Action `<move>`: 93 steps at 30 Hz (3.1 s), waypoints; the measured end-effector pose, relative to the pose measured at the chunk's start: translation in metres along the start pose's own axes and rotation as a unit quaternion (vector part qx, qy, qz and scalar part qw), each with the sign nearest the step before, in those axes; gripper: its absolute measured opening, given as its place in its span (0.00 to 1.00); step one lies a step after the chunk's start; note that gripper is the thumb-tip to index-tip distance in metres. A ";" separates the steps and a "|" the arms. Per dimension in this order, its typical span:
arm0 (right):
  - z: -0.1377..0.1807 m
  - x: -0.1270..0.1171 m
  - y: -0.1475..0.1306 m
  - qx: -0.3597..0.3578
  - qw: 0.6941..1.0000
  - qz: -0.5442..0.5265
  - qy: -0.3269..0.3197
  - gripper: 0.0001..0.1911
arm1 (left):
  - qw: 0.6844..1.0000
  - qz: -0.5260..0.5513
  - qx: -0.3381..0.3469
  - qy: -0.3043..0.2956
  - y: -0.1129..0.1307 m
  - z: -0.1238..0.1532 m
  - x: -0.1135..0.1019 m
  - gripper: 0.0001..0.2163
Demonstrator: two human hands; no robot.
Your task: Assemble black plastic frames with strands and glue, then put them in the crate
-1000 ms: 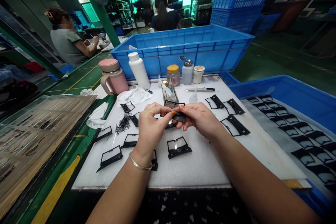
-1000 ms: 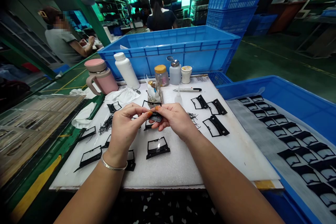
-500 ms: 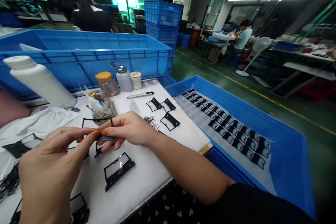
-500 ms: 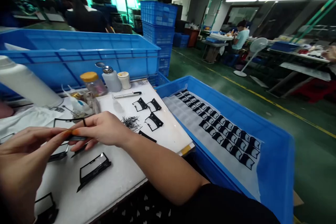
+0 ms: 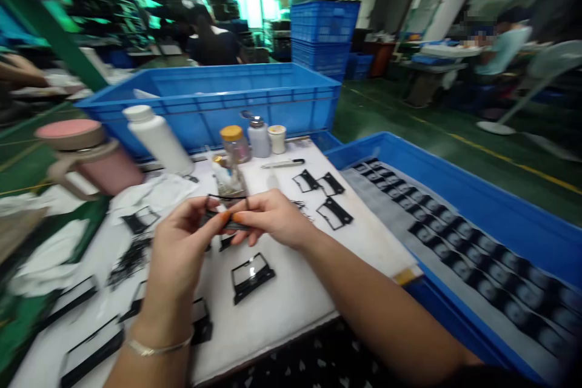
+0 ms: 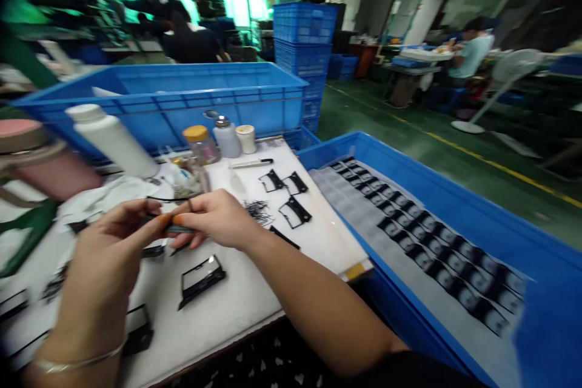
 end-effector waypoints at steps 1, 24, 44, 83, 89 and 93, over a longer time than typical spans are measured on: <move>0.000 -0.001 0.001 0.003 1.000 0.008 0.003 0.07 | 1.000 0.023 -0.008 -0.005 0.001 0.000 0.000 0.14; 0.004 -0.004 -0.001 -0.002 1.000 0.018 0.006 0.14 | 0.994 0.102 -0.027 -0.028 0.008 0.004 0.002 0.09; 0.004 -0.004 -0.003 0.003 0.999 0.035 -0.003 0.16 | 0.990 0.132 -0.040 -0.034 0.006 0.004 0.004 0.09; 0.004 -0.007 -0.009 -0.066 0.993 0.090 0.034 0.16 | 0.995 0.094 -0.018 -0.034 0.006 0.002 0.003 0.09; 0.007 -0.014 -0.003 -0.024 0.993 0.108 0.045 0.18 | 0.981 0.189 -0.032 -0.031 0.008 0.005 0.003 0.10; -0.004 -0.035 0.007 -0.003 0.981 0.144 0.134 0.18 | 0.969 0.246 -0.018 0.014 0.022 -0.004 -0.018 0.12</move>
Point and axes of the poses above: each hand's wrist, its own z-axis away from the middle knuckle, its own x-axis out of the palm, y = z × x, the point moved 5 cm from there along -z, towards the middle knuckle, and after that the axes turned 9 degrees about y, right-handed, at the moved point
